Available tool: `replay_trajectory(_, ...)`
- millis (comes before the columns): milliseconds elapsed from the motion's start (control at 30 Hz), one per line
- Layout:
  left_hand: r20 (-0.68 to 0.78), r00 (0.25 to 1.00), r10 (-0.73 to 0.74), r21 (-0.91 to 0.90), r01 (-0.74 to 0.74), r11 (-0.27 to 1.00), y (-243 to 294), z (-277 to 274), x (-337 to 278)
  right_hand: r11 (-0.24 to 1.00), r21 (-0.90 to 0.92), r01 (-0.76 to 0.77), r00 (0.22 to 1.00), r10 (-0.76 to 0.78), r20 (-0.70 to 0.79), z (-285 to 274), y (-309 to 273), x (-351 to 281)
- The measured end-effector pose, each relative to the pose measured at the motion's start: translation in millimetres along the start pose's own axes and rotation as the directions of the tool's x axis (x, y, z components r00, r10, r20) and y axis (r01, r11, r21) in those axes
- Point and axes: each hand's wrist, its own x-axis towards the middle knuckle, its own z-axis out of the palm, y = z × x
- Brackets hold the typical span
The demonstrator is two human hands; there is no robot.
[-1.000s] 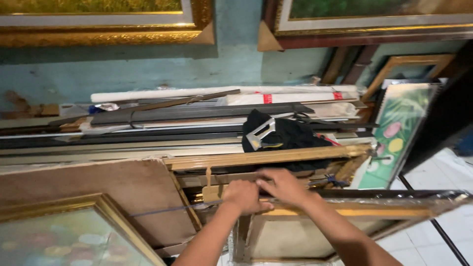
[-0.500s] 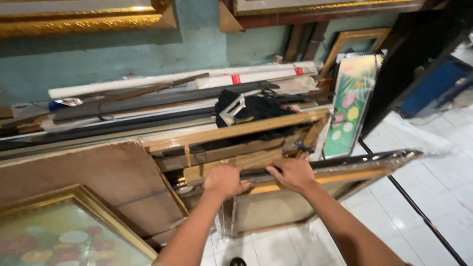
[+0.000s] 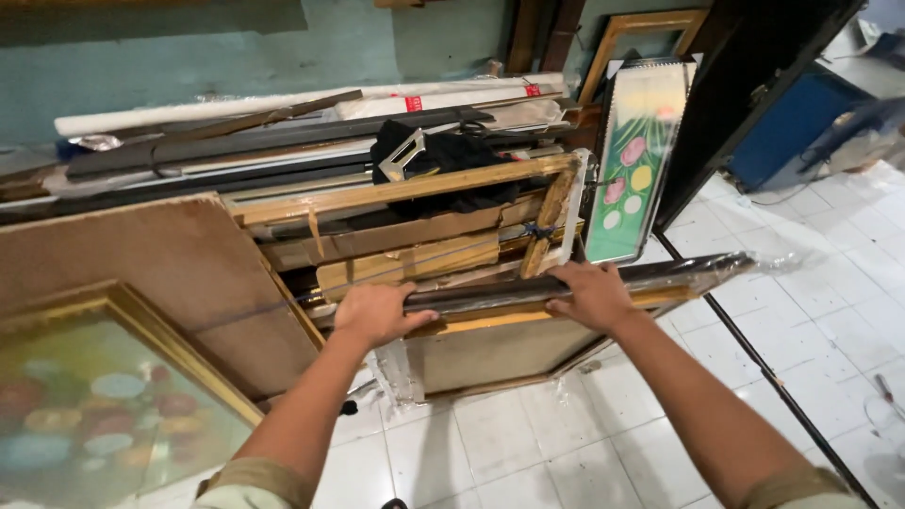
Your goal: The person wraps a framed picture with plastic wrap using a handheld dispenser. They pull the wrap across the frame, press it down, and cut it with a tool. The wrapped frame is then placed on the floor.
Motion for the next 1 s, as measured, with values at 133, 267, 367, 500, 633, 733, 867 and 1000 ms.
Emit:
replay_trajectory(133, 0.066, 0.996, -0.065, -0.075, 0.070, 0.995, 27.6, 18.3, -28.8, 0.998, -0.036, 0.042, 0.997, -0.039, 0.067, 7.7, 1.5, -31.8)
replay_trajectory(267, 0.063, 0.997, -0.052, -0.132, 0.060, 0.989, 108.4, 35.2, -59.4, 0.974, 0.130, 0.185, 0.979, -0.195, 0.065, 6.2, -2.0, -91.0)
replay_trajectory(367, 0.039, 0.998, 0.047, -0.140, -0.041, 0.989, 177.5, 87.0, -48.5, 0.940, 0.210, 0.271, 0.947, -0.299, 0.119, 12.2, -7.3, -132.0)
replay_trajectory(500, 0.060, 0.993, 0.100, -0.206, -0.085, 0.975, 234.5, 149.1, -78.6, 0.933, 0.228, 0.279, 0.892, -0.339, 0.299, 5.9, -27.1, -207.0)
replay_trajectory(633, 0.104, 0.987, 0.119, -0.290, -0.084, 0.953, 259.7, 153.5, -151.5, 0.938, 0.209, 0.275, 0.889, -0.331, 0.316, 36.1, -35.6, -259.9)
replay_trajectory(733, 0.122, 0.987, 0.106, -0.243, -0.074, 0.967, 274.7, 190.0, -179.3, 0.927, 0.199, 0.319, 0.868, -0.370, 0.333, 62.7, -41.1, -290.7)
replay_trajectory(867, -0.084, 0.982, 0.167, -0.241, -0.182, 0.953, 290.1, 233.5, -209.7, 0.894, 0.237, 0.381, 0.830, -0.444, 0.338, 118.9, -39.5, -315.4)
replay_trajectory(1000, -0.113, 0.977, 0.182, -0.147, -0.197, 0.969, 304.8, 247.5, -227.9, 0.879, 0.287, 0.380, 0.840, -0.458, 0.291, 144.2, -40.6, -334.6)
